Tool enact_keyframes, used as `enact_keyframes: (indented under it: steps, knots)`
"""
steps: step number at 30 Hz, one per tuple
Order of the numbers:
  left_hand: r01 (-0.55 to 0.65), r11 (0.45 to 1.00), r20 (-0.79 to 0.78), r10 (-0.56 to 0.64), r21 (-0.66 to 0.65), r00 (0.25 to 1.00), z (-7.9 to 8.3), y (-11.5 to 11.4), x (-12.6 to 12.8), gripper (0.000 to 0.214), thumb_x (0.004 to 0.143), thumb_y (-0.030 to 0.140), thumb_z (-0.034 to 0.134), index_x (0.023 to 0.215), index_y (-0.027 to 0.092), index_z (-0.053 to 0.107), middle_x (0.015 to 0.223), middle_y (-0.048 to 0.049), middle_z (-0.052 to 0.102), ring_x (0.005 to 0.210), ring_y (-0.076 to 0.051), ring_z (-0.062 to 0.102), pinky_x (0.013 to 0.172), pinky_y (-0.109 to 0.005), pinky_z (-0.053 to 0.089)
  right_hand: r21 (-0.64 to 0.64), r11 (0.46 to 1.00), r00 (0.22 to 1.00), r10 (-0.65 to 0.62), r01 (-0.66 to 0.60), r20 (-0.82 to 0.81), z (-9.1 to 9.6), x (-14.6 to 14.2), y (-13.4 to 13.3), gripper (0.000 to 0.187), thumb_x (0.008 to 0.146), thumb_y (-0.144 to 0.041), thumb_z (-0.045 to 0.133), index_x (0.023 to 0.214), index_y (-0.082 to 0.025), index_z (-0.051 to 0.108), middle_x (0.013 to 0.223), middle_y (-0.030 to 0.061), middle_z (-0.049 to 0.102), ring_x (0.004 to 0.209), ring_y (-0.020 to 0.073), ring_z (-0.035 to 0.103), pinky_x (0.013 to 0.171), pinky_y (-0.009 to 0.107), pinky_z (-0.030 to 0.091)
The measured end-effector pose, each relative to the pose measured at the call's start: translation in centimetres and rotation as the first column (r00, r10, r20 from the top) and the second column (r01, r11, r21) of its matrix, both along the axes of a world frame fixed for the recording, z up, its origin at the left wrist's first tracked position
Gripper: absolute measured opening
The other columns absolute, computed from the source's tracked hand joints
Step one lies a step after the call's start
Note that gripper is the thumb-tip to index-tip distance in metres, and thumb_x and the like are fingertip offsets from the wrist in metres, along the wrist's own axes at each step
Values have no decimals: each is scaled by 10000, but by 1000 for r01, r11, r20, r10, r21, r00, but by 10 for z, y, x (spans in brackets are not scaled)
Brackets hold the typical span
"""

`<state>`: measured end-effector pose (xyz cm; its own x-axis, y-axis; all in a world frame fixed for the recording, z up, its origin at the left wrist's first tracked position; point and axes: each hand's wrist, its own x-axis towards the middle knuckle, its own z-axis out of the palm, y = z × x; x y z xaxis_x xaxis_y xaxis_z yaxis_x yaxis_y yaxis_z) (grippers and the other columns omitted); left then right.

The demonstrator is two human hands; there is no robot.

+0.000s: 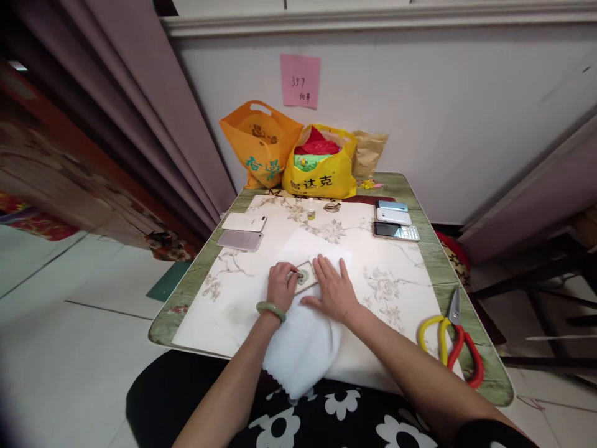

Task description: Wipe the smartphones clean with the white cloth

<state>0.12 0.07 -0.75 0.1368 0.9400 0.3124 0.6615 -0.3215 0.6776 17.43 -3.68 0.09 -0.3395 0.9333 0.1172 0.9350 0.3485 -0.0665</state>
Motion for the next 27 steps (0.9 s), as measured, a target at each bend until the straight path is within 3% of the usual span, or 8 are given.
enact_keyframes:
  steps: [4, 10, 17, 23, 27]
  knots:
    - [-1, 1000, -4, 1, 4, 1000, -2, 0, 0, 119, 852, 141, 519, 802, 239, 565, 900, -37, 585, 893, -224, 497, 837, -368, 404, 20, 999, 999, 42, -42, 2, -3, 9, -25, 935, 855, -740, 293, 1511, -86, 170, 1542, 186, 243, 1425, 291, 220, 1151, 551, 15]
    - [-11, 1000, -29, 11, -13, 1000, 0, 0, 2, 114, 840, 146, 532, 779, 237, 565, 890, -43, 591, 892, -228, 510, 831, -387, 399, -9, 1000, 999, -11, 11, -39, 0, 1, 9, 829, 899, -683, 259, 1500, -113, 221, 1520, 184, 302, 1404, 291, 272, 1126, 602, 17]
    - [-4, 1000, -29, 4, 10, 1000, -3, 1, 1, 118, 844, 146, 529, 776, 236, 563, 886, -43, 594, 882, -224, 509, 833, -379, 398, -1, 994, 994, 107, -107, -27, 4, 6, -30, 896, 868, -727, 285, 1500, -96, 213, 1532, 170, 276, 1417, 290, 236, 1126, 578, -100]
    - [-4, 1000, -37, 4, 5, 999, -4, 1, 1, 106, 843, 145, 531, 791, 234, 558, 893, -42, 593, 904, -224, 509, 848, -378, 394, -6, 1000, 999, -15, 14, -50, 0, -5, 9, 885, 873, -711, 286, 1483, -71, 253, 1514, 209, 298, 1394, 309, 288, 1120, 598, -61]
    - [-1, 1000, -35, 2, 17, 999, -5, 1, 1, 110, 845, 147, 526, 786, 237, 551, 891, -41, 593, 893, -224, 510, 840, -378, 396, 38, 999, 1000, 12, -11, -16, 0, -4, -19, 940, 840, -739, 328, 1493, -69, 229, 1519, 205, 291, 1407, 333, 250, 1136, 582, -27]
